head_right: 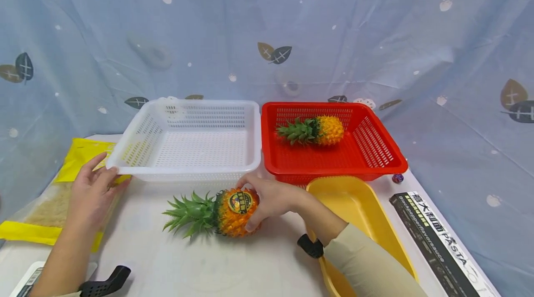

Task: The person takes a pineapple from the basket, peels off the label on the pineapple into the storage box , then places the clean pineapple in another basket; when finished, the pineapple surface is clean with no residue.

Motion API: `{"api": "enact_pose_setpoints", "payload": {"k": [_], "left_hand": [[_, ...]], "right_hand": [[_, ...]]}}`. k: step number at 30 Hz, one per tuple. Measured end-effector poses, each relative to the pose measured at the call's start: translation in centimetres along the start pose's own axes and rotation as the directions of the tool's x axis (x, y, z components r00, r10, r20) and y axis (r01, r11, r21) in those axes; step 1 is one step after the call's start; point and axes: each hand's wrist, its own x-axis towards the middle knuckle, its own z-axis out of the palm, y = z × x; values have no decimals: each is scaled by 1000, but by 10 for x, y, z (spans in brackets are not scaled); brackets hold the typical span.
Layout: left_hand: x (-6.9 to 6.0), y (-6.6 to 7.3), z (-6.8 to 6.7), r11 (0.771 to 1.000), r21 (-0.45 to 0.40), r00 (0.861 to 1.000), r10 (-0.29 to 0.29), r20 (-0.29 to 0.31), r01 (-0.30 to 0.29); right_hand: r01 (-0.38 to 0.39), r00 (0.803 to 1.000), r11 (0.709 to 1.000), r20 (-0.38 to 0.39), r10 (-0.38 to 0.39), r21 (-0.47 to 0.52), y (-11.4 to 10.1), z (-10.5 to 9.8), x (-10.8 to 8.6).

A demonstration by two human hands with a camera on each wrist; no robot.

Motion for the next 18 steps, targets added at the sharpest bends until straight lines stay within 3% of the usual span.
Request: {"api": "enact_pose_setpoints", "payload": {"k": [2,4,7,10,12,13,15,17,18], "left_hand": [[-2,6,1,997,75,996,-4,-85,10],[-5,13,3,992,129,984,18,-175,5],[-12,22,8,975,206,954,135,-269,-80],[-22,28,17,938,281,921,281,-272,-203],[-31,32,25,899,338,911,359,-206,-278],[-37,34,28,870,375,906,397,-146,-320],[-46,37,36,794,423,881,472,22,-436],[-54,39,42,720,420,831,515,210,-553],[-57,40,46,686,402,795,526,302,-607]], "right_hand": [[4,1000,1000,9,-5,10,0,0,1],[2,1000,1000,17,-3,25,-1,0,1],[-11,1000,999,19,10,35,0,0,0],[-16,1000,999,18,16,34,0,-1,-1],[-20,1000,999,19,19,33,1,-1,-1],[-21,1000,999,20,20,29,1,-1,-1],[-26,999,1000,21,26,17,1,-1,-1],[-26,999,1000,24,26,8,1,-1,0],[-24,999,1000,24,24,3,0,-1,0]]}}
